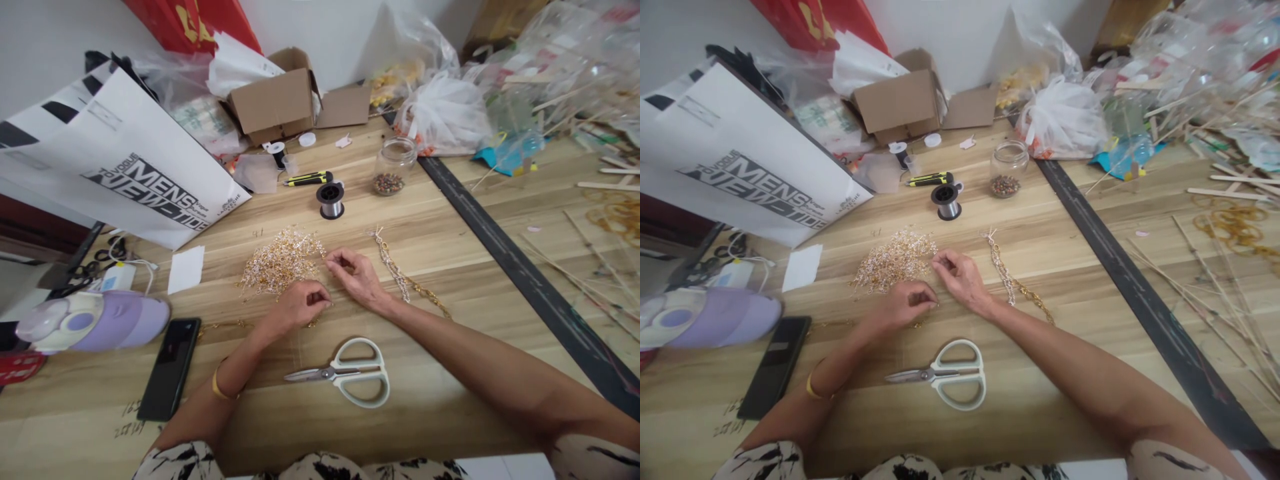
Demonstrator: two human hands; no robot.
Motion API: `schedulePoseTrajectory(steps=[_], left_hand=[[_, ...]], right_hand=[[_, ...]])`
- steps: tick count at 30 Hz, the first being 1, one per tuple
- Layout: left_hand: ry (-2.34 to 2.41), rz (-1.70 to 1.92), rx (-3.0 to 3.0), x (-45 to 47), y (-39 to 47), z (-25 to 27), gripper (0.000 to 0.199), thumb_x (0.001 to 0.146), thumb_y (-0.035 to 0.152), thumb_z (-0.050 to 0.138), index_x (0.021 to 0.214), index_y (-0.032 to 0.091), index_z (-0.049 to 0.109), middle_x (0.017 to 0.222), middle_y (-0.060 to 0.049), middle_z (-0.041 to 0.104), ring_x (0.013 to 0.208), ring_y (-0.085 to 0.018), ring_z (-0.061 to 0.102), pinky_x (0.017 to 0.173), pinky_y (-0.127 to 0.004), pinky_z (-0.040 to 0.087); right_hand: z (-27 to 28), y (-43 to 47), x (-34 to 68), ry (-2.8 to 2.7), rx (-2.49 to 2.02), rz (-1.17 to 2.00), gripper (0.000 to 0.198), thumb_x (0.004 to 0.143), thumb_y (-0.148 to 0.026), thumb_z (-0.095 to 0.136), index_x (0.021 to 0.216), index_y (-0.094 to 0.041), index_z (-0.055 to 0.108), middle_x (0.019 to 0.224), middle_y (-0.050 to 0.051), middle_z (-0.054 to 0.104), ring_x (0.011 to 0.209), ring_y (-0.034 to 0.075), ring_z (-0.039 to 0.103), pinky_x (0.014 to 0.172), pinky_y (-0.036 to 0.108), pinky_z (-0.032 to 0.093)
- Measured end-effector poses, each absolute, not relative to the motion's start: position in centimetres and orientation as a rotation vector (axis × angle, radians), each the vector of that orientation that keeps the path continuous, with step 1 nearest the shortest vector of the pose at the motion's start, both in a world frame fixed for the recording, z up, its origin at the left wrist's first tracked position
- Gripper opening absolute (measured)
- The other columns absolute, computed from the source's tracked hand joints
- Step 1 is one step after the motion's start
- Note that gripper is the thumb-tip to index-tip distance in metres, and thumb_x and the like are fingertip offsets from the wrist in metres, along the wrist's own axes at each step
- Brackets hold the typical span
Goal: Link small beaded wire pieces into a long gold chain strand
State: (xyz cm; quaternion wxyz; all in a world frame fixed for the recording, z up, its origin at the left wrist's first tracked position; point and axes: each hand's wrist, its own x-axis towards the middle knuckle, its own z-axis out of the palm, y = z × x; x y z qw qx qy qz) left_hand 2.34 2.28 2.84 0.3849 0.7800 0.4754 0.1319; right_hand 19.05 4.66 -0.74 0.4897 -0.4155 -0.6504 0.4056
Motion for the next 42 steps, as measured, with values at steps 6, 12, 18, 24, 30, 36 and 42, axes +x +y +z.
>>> schedulePoseTrajectory(steps=[6, 12, 18, 24, 30, 36, 42], left_hand=[[1.164, 0.409, 1.568, 2.0, 2.6, 2.7, 0.015, 0.072, 0.026, 0.064, 0.069, 0.012, 0.060, 0.061, -0.002, 0.064, 0.054, -0.010, 0.056, 0.051, -0.020, 0.042], [1.167, 0.449, 1.502, 2.1, 3.0, 3.1, 0.014, 0.073, 0.025, 0.064, 0.072, 0.012, 0.059, 0.067, -0.003, 0.066, 0.061, -0.012, 0.060, 0.059, -0.022, 0.047], [1.140, 0.458, 1.532, 1.9, 3.3, 2.8, 0.010, 0.078, 0.022, 0.059, 0.075, 0.012, 0.060, 0.063, -0.001, 0.063, 0.059, -0.011, 0.058, 0.060, -0.022, 0.047], [1.120, 0.454, 1.533, 1.4, 3.4, 2.4, 0.013, 0.082, 0.024, 0.056, 0.088, 0.013, 0.061, 0.066, -0.002, 0.063, 0.062, -0.012, 0.059, 0.062, -0.023, 0.047], [1.141, 0.443, 1.554, 1.5, 3.3, 2.8, 0.018, 0.082, 0.027, 0.056, 0.093, 0.013, 0.059, 0.064, -0.001, 0.062, 0.061, -0.012, 0.057, 0.061, -0.022, 0.046], [1.219, 0.422, 1.634, 1.7, 3.0, 3.3, 0.023, 0.081, 0.029, 0.057, 0.096, 0.012, 0.058, 0.058, 0.002, 0.058, 0.053, -0.009, 0.052, 0.055, -0.020, 0.040], [1.280, 0.361, 1.625, 2.0, 2.9, 3.2, 0.028, 0.081, 0.033, 0.057, 0.095, 0.010, 0.063, 0.046, 0.006, 0.049, 0.041, -0.007, 0.044, 0.046, -0.018, 0.034]], right_hand=[[-0.9, 4.7, 19.1, -1.561, -1.024, 1.000, 0.015, 0.084, -0.028, 0.052, 0.080, -0.016, 0.059, 0.069, 0.000, 0.058, 0.063, 0.012, 0.052, 0.060, 0.023, 0.042], [-0.9, 4.8, 19.0, -1.524, -1.014, 1.035, 0.014, 0.084, -0.027, 0.052, 0.079, -0.016, 0.059, 0.069, 0.000, 0.058, 0.062, 0.012, 0.052, 0.058, 0.022, 0.041], [-0.8, 4.9, 19.1, -1.513, -1.027, 1.048, 0.015, 0.084, -0.028, 0.053, 0.079, -0.016, 0.060, 0.066, 0.000, 0.058, 0.060, 0.011, 0.051, 0.057, 0.023, 0.040], [-0.8, 4.9, 19.2, -1.517, -1.018, 1.039, 0.012, 0.084, -0.024, 0.052, 0.078, -0.016, 0.059, 0.065, -0.001, 0.056, 0.060, 0.011, 0.050, 0.057, 0.022, 0.040], [-1.1, 5.1, 19.2, -1.444, -1.034, 1.078, 0.013, 0.083, -0.026, 0.053, 0.079, -0.015, 0.058, 0.065, -0.001, 0.055, 0.059, 0.010, 0.049, 0.056, 0.022, 0.039], [-1.0, 5.2, 19.2, -1.364, -1.043, 1.146, 0.016, 0.082, -0.030, 0.054, 0.080, -0.015, 0.058, 0.064, -0.002, 0.053, 0.056, 0.010, 0.047, 0.052, 0.021, 0.037], [-0.7, 5.1, 19.2, -1.314, -1.032, 1.187, 0.018, 0.082, -0.032, 0.054, 0.078, -0.016, 0.057, 0.060, -0.002, 0.052, 0.053, 0.010, 0.047, 0.051, 0.022, 0.038]])
